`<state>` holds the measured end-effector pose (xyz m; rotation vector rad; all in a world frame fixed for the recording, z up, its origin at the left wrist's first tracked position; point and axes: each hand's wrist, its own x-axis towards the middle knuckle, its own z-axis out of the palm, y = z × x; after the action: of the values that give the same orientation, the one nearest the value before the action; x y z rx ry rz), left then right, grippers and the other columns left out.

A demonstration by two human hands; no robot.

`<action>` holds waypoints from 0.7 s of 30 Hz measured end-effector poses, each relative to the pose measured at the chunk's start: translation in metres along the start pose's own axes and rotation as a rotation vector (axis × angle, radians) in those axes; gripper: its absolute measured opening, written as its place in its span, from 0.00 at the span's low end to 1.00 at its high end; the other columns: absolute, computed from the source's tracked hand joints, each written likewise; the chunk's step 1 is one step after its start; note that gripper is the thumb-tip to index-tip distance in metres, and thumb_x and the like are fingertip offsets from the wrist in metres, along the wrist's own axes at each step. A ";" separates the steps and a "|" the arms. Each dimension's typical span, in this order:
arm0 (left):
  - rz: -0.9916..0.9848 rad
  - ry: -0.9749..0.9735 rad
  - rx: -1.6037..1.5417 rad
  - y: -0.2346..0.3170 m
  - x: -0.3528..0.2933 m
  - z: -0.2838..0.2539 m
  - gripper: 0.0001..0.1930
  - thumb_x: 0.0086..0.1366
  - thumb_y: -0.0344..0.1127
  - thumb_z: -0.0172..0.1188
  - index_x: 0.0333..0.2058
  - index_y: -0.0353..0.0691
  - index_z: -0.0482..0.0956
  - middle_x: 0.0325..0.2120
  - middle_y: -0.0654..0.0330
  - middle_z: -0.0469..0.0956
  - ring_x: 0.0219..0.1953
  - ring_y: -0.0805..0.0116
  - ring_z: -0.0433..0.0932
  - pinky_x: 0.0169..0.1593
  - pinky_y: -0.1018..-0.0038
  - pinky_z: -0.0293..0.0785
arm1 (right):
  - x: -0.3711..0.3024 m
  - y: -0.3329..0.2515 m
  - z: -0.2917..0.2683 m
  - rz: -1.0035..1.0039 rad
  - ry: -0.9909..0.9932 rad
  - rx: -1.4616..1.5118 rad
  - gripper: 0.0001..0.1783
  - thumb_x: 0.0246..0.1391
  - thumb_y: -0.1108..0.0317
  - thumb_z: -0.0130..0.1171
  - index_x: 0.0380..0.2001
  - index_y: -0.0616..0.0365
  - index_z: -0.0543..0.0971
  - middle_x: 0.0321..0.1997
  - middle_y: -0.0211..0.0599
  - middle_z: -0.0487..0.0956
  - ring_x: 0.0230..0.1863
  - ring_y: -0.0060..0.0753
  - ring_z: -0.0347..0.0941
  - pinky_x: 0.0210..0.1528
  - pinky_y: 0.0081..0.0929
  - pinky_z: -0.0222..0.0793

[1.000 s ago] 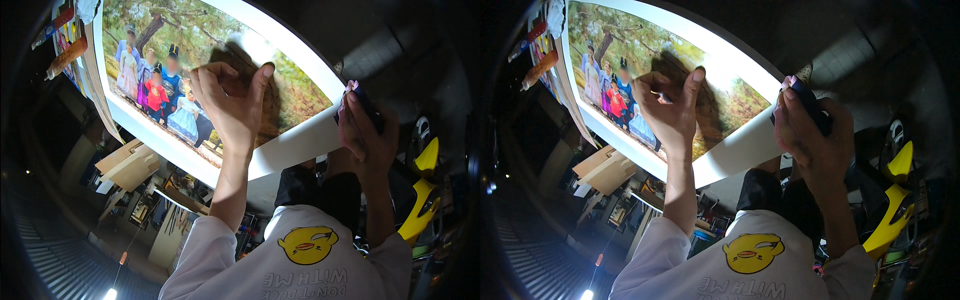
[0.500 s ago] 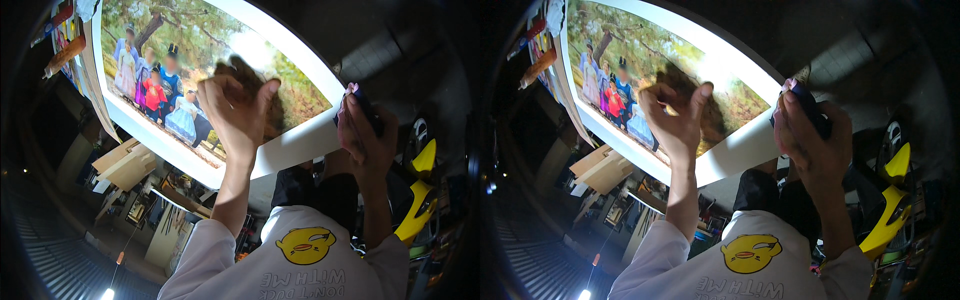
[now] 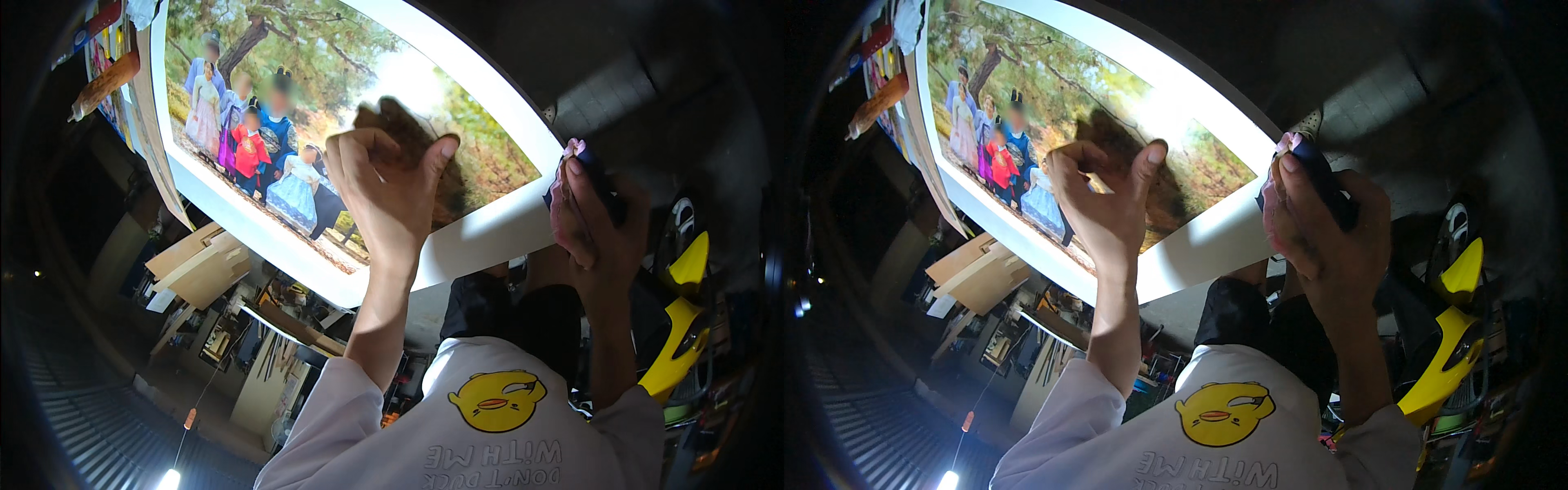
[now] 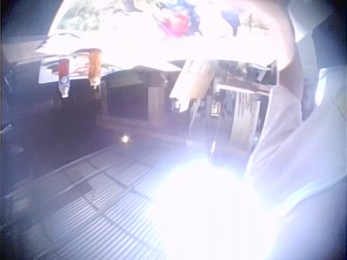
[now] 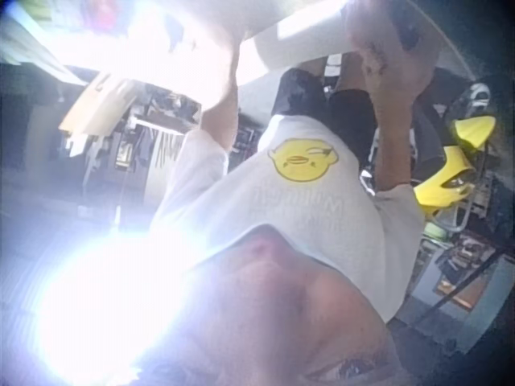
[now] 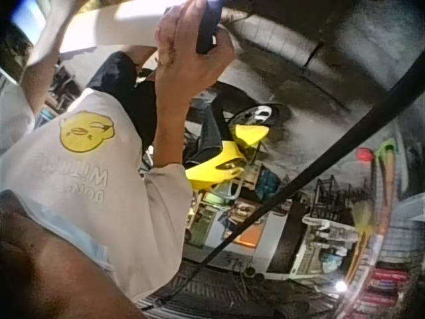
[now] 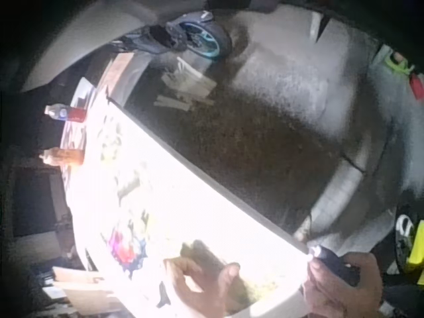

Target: The person wipes a large printed photo with a cloth, then retrieves a white board and wipes it. They apply adhesive from a bottle to the board and smooth it with a card. The scene is a cluttered indoor workspace with a yellow motorcycle visible.

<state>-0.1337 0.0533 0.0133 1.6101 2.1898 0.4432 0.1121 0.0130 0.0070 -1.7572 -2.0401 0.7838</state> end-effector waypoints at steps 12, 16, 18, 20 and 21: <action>0.078 0.131 0.059 -0.002 0.024 0.007 0.34 0.48 0.55 0.85 0.31 0.38 0.68 0.28 0.64 0.67 0.31 0.68 0.65 0.38 0.71 0.65 | 0.001 -0.001 0.000 -0.004 0.010 0.045 0.30 0.50 0.62 0.77 0.59 0.43 0.84 0.54 0.41 0.71 0.52 0.42 0.73 0.46 0.35 0.79; 0.147 0.085 0.063 -0.004 0.005 0.002 0.33 0.49 0.53 0.85 0.33 0.38 0.69 0.28 0.64 0.66 0.30 0.68 0.65 0.38 0.69 0.64 | 0.001 -0.002 -0.005 0.033 0.004 0.065 0.30 0.50 0.63 0.78 0.59 0.44 0.84 0.54 0.41 0.71 0.52 0.41 0.73 0.46 0.36 0.78; 0.094 0.071 0.029 -0.006 -0.002 0.001 0.32 0.47 0.51 0.85 0.33 0.37 0.71 0.30 0.62 0.68 0.33 0.64 0.65 0.40 0.66 0.64 | 0.000 -0.004 -0.006 0.034 -0.014 0.064 0.30 0.50 0.63 0.78 0.59 0.43 0.84 0.54 0.41 0.71 0.52 0.41 0.73 0.46 0.36 0.78; 0.041 0.082 0.028 0.002 0.006 0.001 0.32 0.44 0.50 0.86 0.32 0.37 0.72 0.31 0.60 0.69 0.34 0.62 0.66 0.40 0.64 0.65 | 0.002 -0.003 -0.008 0.010 -0.033 0.055 0.30 0.50 0.64 0.78 0.59 0.43 0.84 0.54 0.40 0.71 0.52 0.41 0.73 0.46 0.36 0.78; 0.022 0.080 -0.004 0.006 0.016 0.002 0.32 0.44 0.51 0.85 0.33 0.37 0.72 0.31 0.60 0.69 0.35 0.61 0.66 0.40 0.64 0.64 | 0.002 -0.004 -0.008 0.030 -0.031 0.068 0.30 0.49 0.64 0.78 0.58 0.43 0.84 0.54 0.41 0.71 0.52 0.41 0.73 0.47 0.36 0.78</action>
<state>-0.1316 0.0710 0.0124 1.6423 2.2297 0.5267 0.1136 0.0160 0.0154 -1.7520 -1.9870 0.8841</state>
